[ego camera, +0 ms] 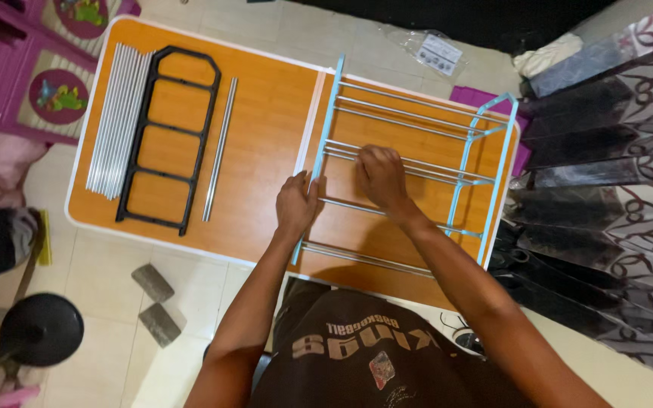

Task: The person assembles a light-blue metal shoe rack by inserting horizontal metal rods into the side frame slots. They repeatedly pick rods from the table and slide them into place across the rack, working from the bottom upward.

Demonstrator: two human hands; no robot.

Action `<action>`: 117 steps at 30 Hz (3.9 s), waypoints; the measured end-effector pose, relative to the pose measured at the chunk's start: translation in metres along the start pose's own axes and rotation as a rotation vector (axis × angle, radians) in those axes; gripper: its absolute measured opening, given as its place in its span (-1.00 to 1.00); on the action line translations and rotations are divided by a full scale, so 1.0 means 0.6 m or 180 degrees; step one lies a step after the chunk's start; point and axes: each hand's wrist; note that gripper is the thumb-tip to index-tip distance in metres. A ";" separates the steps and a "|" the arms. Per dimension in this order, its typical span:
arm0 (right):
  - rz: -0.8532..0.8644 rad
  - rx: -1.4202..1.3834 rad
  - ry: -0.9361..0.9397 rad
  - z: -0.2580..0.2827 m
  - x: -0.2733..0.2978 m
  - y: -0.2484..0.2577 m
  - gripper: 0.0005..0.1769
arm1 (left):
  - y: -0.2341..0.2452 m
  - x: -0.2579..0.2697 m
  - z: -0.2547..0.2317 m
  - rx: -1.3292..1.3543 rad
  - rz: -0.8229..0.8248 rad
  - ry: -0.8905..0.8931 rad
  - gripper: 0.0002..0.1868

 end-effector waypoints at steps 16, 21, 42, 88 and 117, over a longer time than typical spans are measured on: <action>0.1277 -0.0691 -0.0943 -0.044 -0.069 -0.127 -0.69 | -0.062 0.008 0.010 0.0006 0.0464 0.1029 -0.45; 0.1634 -0.1137 -0.0989 -0.075 -0.091 -0.127 -0.63 | -0.055 0.005 0.003 0.0068 0.0522 0.1072 -0.43; 0.1119 -0.0660 -0.1024 -0.040 -0.082 -0.108 -0.61 | -0.034 0.002 -0.015 0.0165 0.0588 0.1159 -0.38; -0.1372 0.0561 -0.2789 -0.178 0.304 0.131 -0.71 | -0.225 -0.119 -0.219 -0.0059 0.1724 -0.1758 -0.61; -0.1242 -0.0623 -0.3454 -0.143 0.264 0.154 -0.74 | -0.410 -0.123 -0.343 0.0197 0.3209 -0.1525 -0.57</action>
Point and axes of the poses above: each hand's wrist, its own x-axis away from the middle knuckle, its own y-axis out of the back of the hand, z = x × y, and after that the axes turned 1 degree about x, right-handed
